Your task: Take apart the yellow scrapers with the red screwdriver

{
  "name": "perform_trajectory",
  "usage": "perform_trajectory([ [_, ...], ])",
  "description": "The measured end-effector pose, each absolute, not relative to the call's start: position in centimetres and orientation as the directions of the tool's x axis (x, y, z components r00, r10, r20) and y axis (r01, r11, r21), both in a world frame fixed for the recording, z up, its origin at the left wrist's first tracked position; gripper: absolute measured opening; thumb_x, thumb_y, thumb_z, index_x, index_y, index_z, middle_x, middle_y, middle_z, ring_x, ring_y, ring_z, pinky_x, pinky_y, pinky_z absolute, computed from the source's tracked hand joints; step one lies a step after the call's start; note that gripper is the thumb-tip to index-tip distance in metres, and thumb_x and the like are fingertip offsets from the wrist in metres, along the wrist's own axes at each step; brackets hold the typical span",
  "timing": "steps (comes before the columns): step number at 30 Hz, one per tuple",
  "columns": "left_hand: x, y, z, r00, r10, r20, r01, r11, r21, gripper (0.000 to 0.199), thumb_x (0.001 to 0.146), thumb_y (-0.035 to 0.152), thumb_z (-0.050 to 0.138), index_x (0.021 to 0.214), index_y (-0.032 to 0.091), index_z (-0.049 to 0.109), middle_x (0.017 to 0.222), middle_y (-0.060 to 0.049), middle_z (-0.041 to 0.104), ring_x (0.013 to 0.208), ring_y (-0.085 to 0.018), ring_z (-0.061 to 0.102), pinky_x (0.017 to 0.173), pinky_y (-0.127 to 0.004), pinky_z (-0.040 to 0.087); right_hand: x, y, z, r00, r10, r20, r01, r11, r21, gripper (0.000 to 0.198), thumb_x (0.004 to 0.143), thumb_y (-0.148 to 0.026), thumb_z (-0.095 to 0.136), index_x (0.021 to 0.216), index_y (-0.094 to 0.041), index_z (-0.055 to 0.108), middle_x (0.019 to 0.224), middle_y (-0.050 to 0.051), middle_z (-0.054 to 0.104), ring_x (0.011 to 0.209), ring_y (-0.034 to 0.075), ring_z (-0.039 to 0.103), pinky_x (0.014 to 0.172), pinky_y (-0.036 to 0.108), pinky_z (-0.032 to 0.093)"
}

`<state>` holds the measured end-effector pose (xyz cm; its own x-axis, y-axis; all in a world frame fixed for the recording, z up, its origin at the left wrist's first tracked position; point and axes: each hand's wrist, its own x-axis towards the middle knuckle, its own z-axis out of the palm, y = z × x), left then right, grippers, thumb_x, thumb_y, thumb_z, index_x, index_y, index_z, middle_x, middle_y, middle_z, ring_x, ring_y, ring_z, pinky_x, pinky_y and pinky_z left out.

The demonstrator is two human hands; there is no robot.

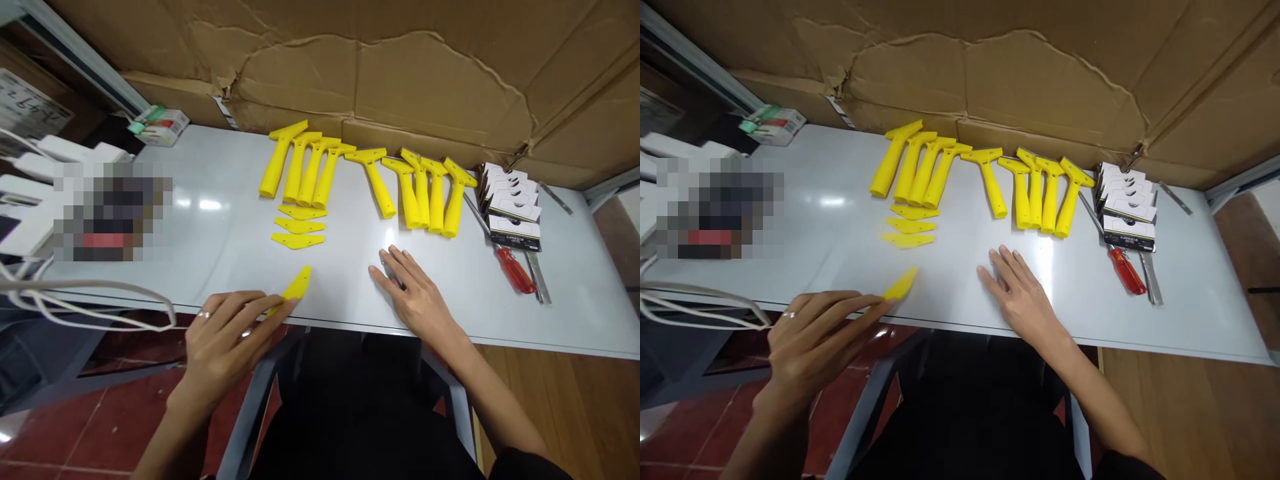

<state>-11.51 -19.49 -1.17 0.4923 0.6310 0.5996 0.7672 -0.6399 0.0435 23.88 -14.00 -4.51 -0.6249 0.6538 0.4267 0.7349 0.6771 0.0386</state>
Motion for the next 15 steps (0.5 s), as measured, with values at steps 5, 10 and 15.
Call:
perform_trajectory([
  [5, -13.5, -16.9, -2.8, 0.421, 0.702, 0.575, 0.766, -0.615, 0.189, 0.042, 0.100, 0.000, 0.069, 0.127, 0.031, 0.078, 0.116, -0.003, 0.084, 0.102, -0.027, 0.074, 0.084, -0.043, 0.054, 24.0, -13.9, -4.5, -0.626, 0.656, 0.421, 0.733, 0.680, 0.030, 0.056, 0.096, -0.001, 0.055, 0.149, -0.014, 0.068, 0.167, 0.011, 0.049, 0.166, 0.024, 0.044, 0.137, 0.047, 0.054],
  [10, -15.1, -14.1, -3.1, 0.445, 0.743, 0.499, 0.650, -0.652, 0.391, 0.045, 0.107, 0.006, 0.061, 0.133, 0.038, 0.079, 0.127, -0.001, 0.083, 0.110, -0.024, 0.071, 0.092, -0.042, 0.064, 25.6, -14.2, -3.8, -0.705, 0.622, 0.341, 0.675, 0.736, 0.052, 0.060, 0.098, -0.004, 0.055, 0.156, -0.015, 0.064, 0.174, 0.010, 0.039, 0.170, 0.025, 0.039, 0.137, 0.045, 0.054],
  [15, -14.6, -12.9, -3.1, 0.404, 0.768, 0.497, 0.688, -0.613, 0.388, 0.030, 0.108, 0.016, 0.066, 0.125, 0.034, 0.082, 0.123, -0.003, 0.084, 0.109, -0.025, 0.074, 0.092, -0.045, 0.067, 27.5, -14.9, -2.6, -0.721, 0.639, 0.268, 0.677, 0.732, 0.077, 0.068, 0.097, -0.001, 0.053, 0.164, -0.015, 0.057, 0.177, 0.009, 0.034, 0.168, 0.022, 0.042, 0.134, 0.040, 0.057],
])
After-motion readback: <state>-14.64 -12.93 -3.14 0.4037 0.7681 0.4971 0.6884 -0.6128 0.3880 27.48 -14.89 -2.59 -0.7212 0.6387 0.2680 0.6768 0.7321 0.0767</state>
